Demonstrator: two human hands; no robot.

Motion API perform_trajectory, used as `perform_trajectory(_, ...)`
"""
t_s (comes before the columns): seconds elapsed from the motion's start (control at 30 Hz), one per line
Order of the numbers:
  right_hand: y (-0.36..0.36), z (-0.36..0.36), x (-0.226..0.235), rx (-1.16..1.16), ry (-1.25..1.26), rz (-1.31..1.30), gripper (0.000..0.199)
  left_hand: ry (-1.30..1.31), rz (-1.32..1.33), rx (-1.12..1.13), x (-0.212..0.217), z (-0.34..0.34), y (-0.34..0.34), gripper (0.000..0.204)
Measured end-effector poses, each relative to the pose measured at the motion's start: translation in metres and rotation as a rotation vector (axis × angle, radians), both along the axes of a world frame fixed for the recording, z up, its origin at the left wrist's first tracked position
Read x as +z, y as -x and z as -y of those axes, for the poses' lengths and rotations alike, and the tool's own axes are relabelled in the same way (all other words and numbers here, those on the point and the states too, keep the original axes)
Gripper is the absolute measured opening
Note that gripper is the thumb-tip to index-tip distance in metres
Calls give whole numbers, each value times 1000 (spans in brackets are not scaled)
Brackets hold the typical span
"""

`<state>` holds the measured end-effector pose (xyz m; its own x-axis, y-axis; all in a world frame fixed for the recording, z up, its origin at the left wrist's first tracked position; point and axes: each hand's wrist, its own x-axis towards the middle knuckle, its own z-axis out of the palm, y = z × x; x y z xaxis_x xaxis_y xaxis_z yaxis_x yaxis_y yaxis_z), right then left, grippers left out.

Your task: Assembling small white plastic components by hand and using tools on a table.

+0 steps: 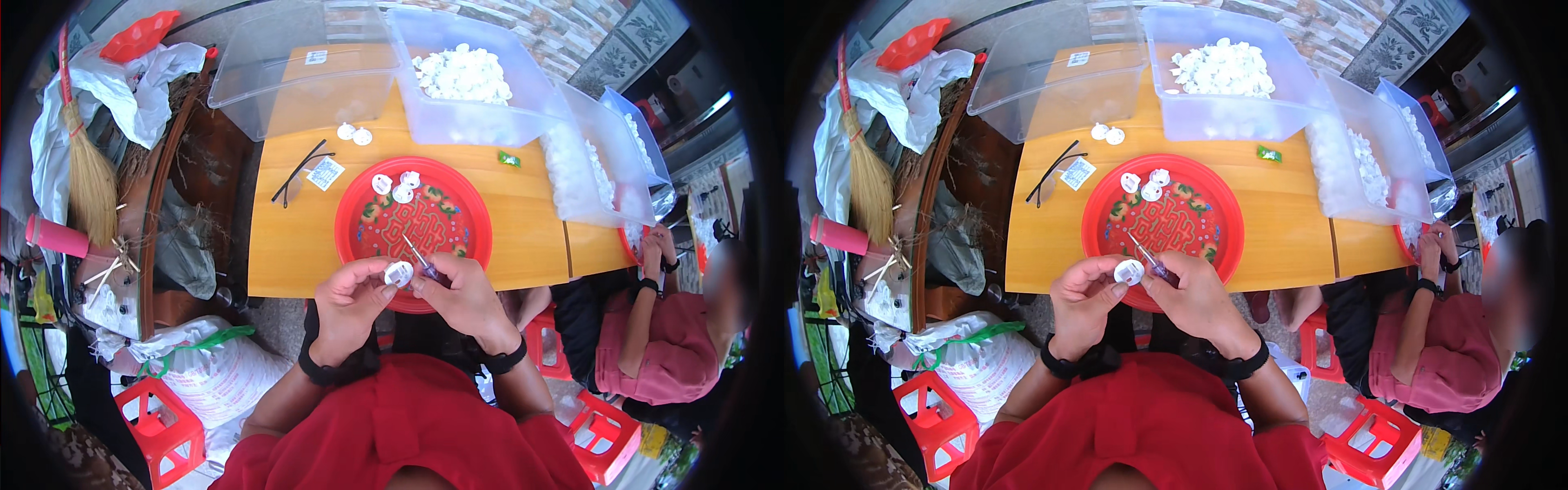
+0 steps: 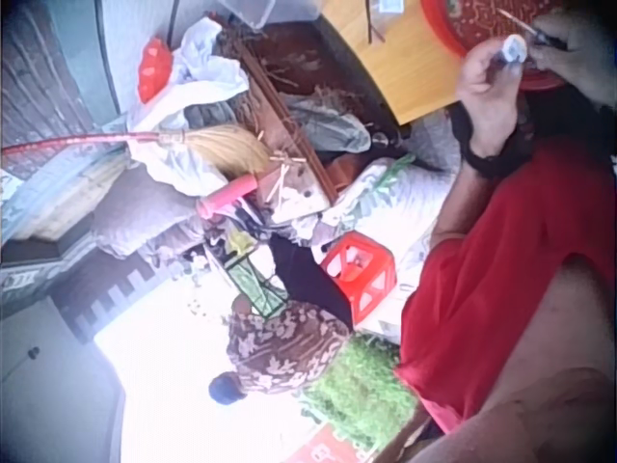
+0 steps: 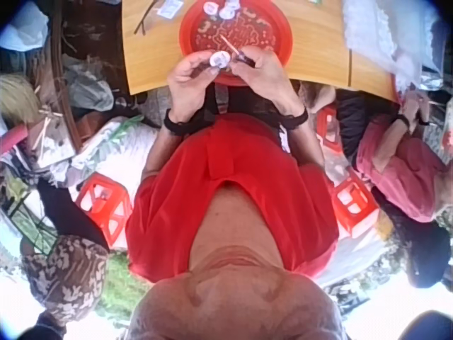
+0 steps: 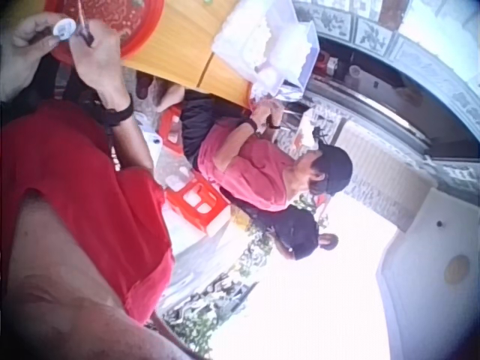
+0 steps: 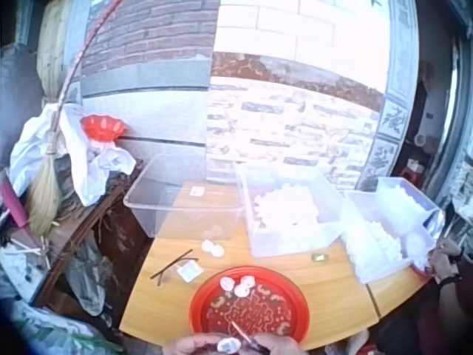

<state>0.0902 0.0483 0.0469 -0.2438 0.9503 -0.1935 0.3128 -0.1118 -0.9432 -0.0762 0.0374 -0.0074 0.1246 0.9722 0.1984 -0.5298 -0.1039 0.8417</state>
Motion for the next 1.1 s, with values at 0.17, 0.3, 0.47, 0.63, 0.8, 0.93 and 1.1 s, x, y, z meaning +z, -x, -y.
perform_trajectory(0.17,6,-5,1,-6,31,-96,12,-5,23,-2,0,0,-1,32)
perform_trajectory(0.3,3,-9,6,-11,143,-12,11,29,-28,-52,-4,-2,0,37)
perform_trajectory(0.47,-10,-47,27,-73,106,1,11,114,-94,19,-7,0,12,41)
perform_trajectory(0.63,-54,-142,81,-447,-232,-336,16,199,-104,44,-2,-2,10,33)
perform_trajectory(0.8,-74,-119,69,-464,-195,-224,12,211,-171,114,-5,-1,20,29)
perform_trajectory(0.93,-102,-62,25,-653,-177,-104,10,223,-223,113,-6,-5,23,26)
perform_trajectory(1.1,-160,-16,6,-951,-194,-105,15,218,-229,127,-7,-8,18,22)
